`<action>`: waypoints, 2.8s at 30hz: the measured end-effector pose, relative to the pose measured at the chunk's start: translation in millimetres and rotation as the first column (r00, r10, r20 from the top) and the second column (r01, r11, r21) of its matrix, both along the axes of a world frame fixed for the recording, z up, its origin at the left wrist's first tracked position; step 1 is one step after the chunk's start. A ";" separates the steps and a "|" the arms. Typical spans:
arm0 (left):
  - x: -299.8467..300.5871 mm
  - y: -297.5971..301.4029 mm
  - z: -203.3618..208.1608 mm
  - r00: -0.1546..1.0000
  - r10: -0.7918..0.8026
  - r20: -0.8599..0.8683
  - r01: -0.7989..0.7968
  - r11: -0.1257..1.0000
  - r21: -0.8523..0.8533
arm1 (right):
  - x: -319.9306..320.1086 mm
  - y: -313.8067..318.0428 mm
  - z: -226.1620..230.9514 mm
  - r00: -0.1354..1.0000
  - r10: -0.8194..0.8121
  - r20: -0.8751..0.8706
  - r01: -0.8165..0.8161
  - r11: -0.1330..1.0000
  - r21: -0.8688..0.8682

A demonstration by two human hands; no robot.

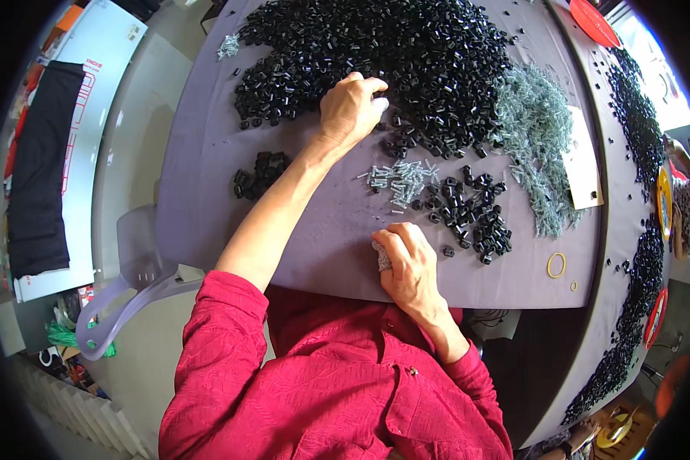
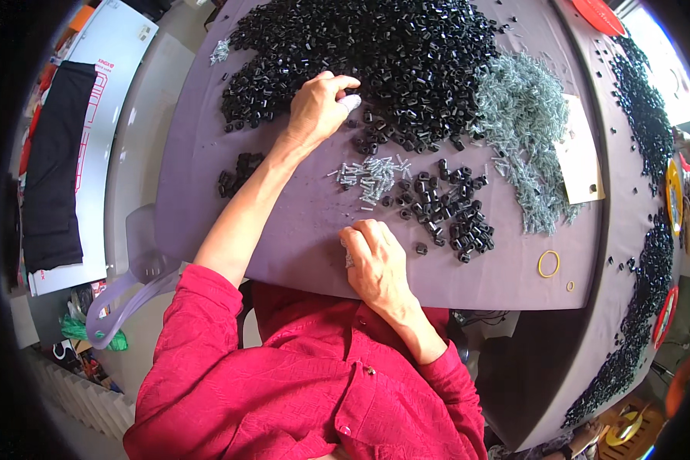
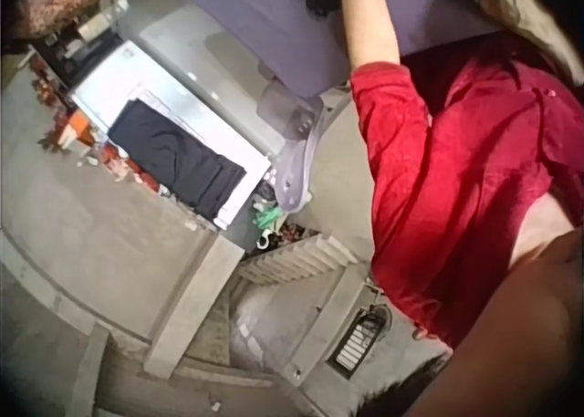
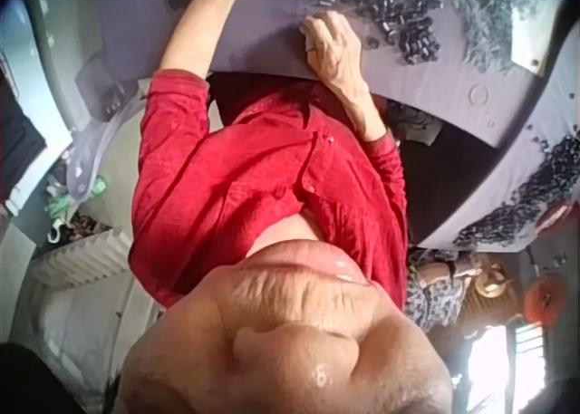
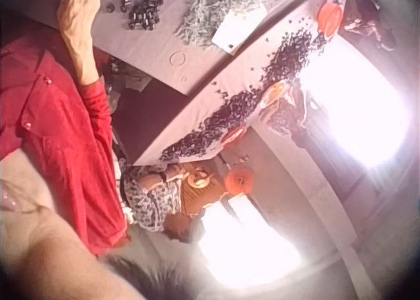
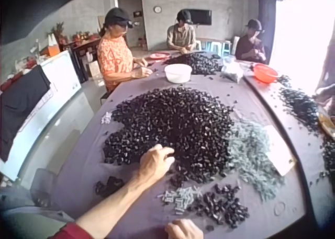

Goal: Manually assembling small black plastic components by inserting metal pins into them at a workbench.

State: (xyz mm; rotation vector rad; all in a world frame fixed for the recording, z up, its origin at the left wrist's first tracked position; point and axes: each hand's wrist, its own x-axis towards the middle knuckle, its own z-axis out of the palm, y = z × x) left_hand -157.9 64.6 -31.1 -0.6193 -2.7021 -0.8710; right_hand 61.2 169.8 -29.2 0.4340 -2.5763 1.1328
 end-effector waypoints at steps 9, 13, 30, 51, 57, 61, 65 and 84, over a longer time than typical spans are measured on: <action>19.0 -14.1 -4.1 0.999 -0.054 0.005 0.053 0.994 0.092 | -0.3 -0.1 -2.0 1.000 -0.002 -0.006 0.002 0.999 -0.040; 27.7 -32.0 -0.1 0.994 -0.019 0.109 -0.006 0.973 0.229 | -2.1 -0.3 -3.4 1.000 0.004 -0.016 -0.005 0.999 -0.045; 15.7 -21.5 -11.7 0.998 -0.060 -0.009 0.061 0.990 0.124 | -2.0 -1.1 0.7 0.999 -0.031 -0.010 0.031 0.999 -0.019; 38.0 -26.4 -11.0 0.960 -0.237 -0.146 0.242 0.970 0.021 | 3.9 -2.4 1.1 1.000 -0.025 -0.016 0.025 1.000 -0.016; 91.4 -38.8 32.8 0.811 -0.281 0.513 -0.068 0.826 0.560 | -0.3 3.8 18.3 0.993 -0.086 0.084 0.112 0.919 -0.379; 135.8 -43.1 31.4 0.703 -0.487 0.518 -0.101 0.652 0.751 | -8.9 8.6 26.8 0.983 -0.092 0.159 0.165 0.821 -0.547; 156.0 -39.0 31.9 0.665 -0.537 0.518 -0.129 0.601 0.789 | -15.3 8.9 31.2 0.980 -0.106 0.170 0.187 0.784 -0.591; 177.9 -46.9 18.6 0.700 -0.419 0.578 -0.043 0.784 0.620 | -4.8 10.5 29.8 0.974 -0.058 0.219 0.113 0.963 -0.246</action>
